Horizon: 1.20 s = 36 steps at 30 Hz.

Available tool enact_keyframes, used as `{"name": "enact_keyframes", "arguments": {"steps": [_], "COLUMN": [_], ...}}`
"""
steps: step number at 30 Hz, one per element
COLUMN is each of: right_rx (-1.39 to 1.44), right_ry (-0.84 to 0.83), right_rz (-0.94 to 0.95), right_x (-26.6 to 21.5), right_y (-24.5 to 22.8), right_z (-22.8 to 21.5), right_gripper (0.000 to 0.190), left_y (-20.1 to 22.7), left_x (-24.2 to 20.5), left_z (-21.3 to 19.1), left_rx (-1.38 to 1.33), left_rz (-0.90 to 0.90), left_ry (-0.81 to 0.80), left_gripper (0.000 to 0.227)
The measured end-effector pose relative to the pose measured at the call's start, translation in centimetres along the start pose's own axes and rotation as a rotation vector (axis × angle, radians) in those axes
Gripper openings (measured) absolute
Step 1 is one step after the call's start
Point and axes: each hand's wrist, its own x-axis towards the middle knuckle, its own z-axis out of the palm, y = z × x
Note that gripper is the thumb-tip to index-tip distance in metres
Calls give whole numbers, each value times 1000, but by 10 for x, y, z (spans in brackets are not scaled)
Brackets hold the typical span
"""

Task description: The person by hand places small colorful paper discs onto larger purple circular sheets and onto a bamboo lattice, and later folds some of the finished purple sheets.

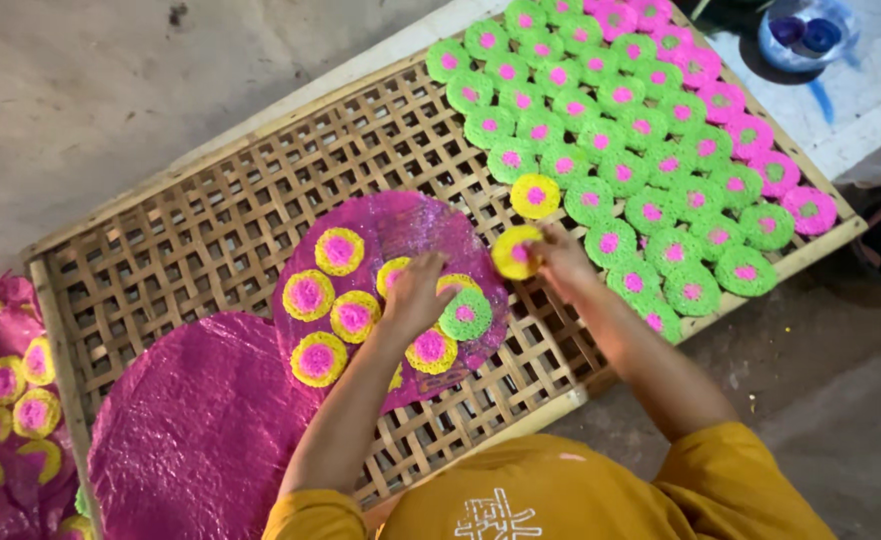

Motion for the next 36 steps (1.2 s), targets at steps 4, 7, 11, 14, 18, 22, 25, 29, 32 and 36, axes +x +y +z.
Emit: {"name": "enact_keyframes", "arguments": {"steps": [4, 7, 11, 14, 18, 22, 25, 29, 32, 36], "right_rx": [-731, -992, -1194, -1178, -765, -1041, -1116, -861, -657, -693], "right_ry": [227, 299, 433, 449, -236, -228, -226, -277, -54, 73], "right_rz": [-377, -644, -958, -1003, -602, -993, -863, -399, -109, -200], "right_x": [5, 2, -14, -37, -82, -102, -104, -97, -83, -61], "right_y": [-11, -17, -21, -18, 11, 20, 13, 10, 8, 7], "right_z": [-32, -36, -29, -10, 39, 69, 65, 32, -9, -60], "right_gripper": [38, 38, 46, 38, 18, 43, 33, 26, 23, 22], "left_y": [-29, -46, -58, -62, -67, -77, -84, -86, -78, -55], "left_x": [-7, -1, 6, 2, 4, 6, 10, 10, 5, -2], "left_z": [25, 37, 47, 50, 53, 64, 74, 80, 75, 61], "left_rx": [117, 40, 160, 31, -321, -635, -666, -646, -714, -700], "left_rz": [124, -6, -38, 34, -214, -374, -378, -274, -266, -260], "left_ry": [-31, -94, -115, -16, -111, -162, -140, -44, -32, -24], "left_gripper": [55, 48, 36, 37, 37, 31, 30, 29, 29, 29]}}
